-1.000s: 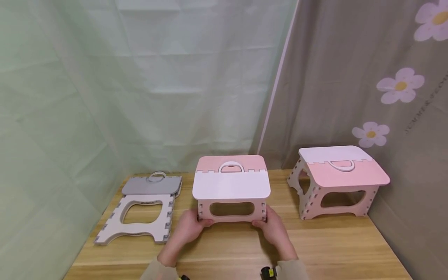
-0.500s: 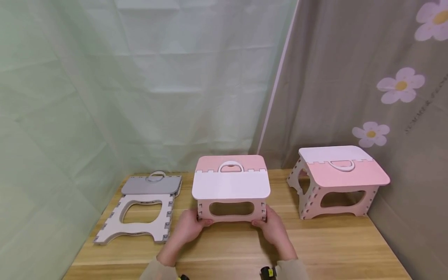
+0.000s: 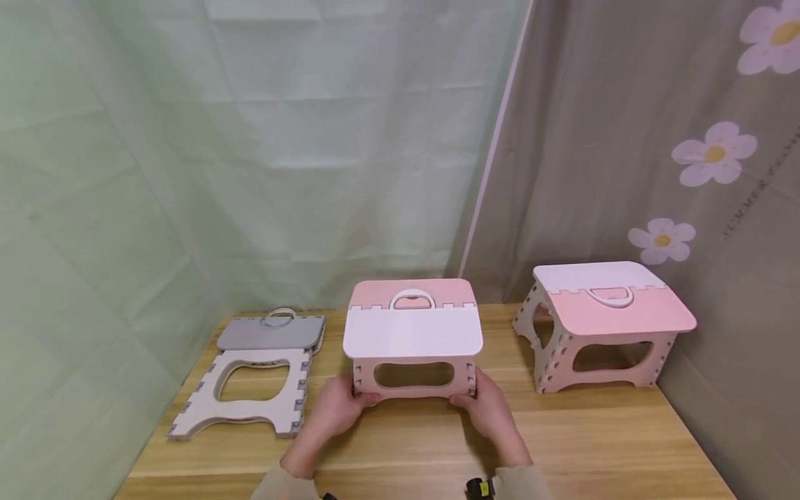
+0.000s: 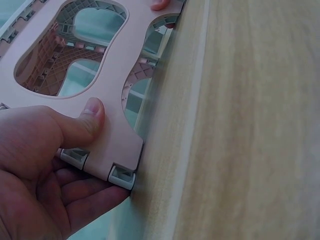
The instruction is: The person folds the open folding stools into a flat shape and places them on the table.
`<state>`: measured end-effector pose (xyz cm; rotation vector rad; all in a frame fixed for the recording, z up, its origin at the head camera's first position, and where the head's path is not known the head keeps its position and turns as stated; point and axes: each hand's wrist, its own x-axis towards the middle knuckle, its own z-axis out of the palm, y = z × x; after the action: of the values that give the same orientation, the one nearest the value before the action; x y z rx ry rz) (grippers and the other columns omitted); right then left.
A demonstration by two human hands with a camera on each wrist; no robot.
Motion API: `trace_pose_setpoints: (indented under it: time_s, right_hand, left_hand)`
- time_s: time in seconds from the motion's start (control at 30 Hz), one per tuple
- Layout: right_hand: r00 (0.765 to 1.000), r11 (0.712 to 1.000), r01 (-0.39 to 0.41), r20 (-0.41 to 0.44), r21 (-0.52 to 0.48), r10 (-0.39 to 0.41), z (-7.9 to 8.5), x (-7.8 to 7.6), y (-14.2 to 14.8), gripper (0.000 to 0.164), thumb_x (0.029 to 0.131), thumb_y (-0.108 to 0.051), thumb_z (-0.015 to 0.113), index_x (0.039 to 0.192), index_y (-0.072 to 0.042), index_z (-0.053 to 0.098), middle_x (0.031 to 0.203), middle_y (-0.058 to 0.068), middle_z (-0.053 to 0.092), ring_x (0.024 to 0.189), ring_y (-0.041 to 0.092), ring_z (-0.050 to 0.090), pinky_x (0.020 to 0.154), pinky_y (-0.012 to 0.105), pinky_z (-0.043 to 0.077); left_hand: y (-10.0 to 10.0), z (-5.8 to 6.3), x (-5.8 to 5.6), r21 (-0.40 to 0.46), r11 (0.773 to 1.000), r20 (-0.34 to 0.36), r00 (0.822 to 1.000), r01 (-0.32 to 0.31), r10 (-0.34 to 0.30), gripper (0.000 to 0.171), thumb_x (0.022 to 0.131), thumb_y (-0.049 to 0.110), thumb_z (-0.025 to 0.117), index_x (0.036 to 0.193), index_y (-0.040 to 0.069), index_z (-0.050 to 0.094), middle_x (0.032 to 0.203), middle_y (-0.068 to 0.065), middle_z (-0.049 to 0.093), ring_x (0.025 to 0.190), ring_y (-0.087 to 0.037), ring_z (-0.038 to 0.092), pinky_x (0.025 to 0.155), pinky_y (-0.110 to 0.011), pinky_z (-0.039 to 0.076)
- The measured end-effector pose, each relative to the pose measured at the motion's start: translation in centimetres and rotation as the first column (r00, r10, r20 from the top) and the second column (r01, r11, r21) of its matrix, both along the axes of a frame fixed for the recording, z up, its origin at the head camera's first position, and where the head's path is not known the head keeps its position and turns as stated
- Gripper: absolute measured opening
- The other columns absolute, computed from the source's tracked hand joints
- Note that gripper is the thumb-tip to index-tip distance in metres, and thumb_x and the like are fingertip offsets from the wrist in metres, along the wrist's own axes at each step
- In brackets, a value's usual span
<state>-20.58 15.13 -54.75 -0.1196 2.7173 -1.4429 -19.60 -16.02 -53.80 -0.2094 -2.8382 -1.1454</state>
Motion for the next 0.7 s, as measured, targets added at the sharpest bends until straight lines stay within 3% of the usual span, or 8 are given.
trace_pose_setpoints:
  time_s: [0.7]
  right_hand:
    - [1.000, 1.000, 0.004, 0.009, 0.015, -0.004, -0.01, 0.03, -0.05, 0.046, 0.096, -0.010, 0.080, 0.137, -0.003, 0.061, 0.129, 0.014, 0.070, 0.126, 0.037, 0.061, 0.108, 0.063, 0.044]
  left_hand:
    - [-0.07, -0.04, 0.24, 0.009, 1.000, -0.008, 1.000, 0.006, -0.006, 0.031, 0.087, 0.032, 0.091, 0.090, 0.007, 0.074, 0.077, 0.001, 0.068, 0.068, -0.012, 0.058, 0.063, -0.034, 0.051]
